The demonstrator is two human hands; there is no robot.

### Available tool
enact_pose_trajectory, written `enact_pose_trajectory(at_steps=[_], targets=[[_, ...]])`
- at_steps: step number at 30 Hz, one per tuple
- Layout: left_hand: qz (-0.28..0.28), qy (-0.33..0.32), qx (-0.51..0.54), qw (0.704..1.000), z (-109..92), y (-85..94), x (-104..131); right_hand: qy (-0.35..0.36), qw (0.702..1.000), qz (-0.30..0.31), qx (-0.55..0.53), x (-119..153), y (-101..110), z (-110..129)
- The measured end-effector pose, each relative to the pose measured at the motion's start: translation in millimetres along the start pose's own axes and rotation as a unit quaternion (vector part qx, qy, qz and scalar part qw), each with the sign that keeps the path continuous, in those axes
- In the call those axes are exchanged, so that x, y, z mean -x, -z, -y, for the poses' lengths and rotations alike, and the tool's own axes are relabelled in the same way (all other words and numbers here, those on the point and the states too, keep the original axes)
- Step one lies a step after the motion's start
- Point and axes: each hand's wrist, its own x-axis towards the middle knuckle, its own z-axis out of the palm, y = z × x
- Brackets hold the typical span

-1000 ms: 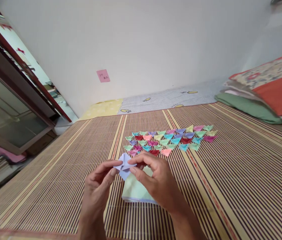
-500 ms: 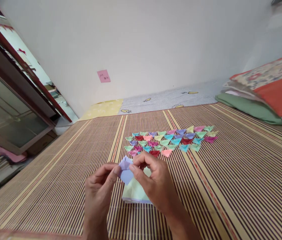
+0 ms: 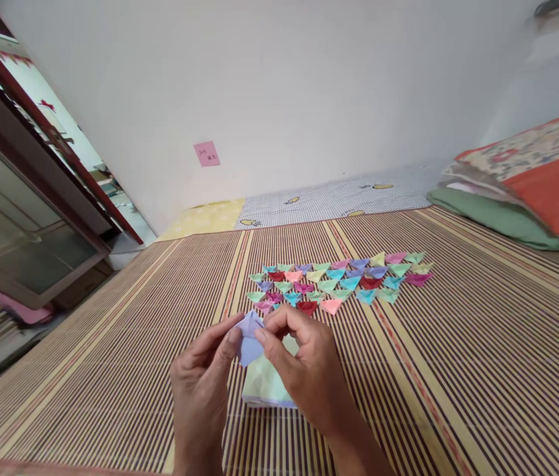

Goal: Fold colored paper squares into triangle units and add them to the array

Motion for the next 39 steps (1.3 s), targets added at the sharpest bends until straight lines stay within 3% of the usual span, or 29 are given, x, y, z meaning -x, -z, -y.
enact_pose_trajectory(at_steps=[10,20,28,31,39], targets=[[-0.013,0.05,0.047,0.998,6,-1.5,-2,0.023,0.999,-0.035,0.015,2,-10,-5],[-0.025,0.068,0.092,0.993,6,-5.1,-2,-0.011,0.998,-0.056,0.011,3,-11,-10],[0.013,0.059,0.093,0.994,1,-6.9,1,-0.068,0.997,-0.016,-0.029,0,-9,-3],[0.012,0.082,0.114,0.99,2,-7.6,1,-0.069,0.997,-0.016,-0.036,0,-8,-3],[0.086,0.095,0.073,0.989,7,0.9,-3,-0.045,0.998,-0.028,-0.029,0,-4,-4]])
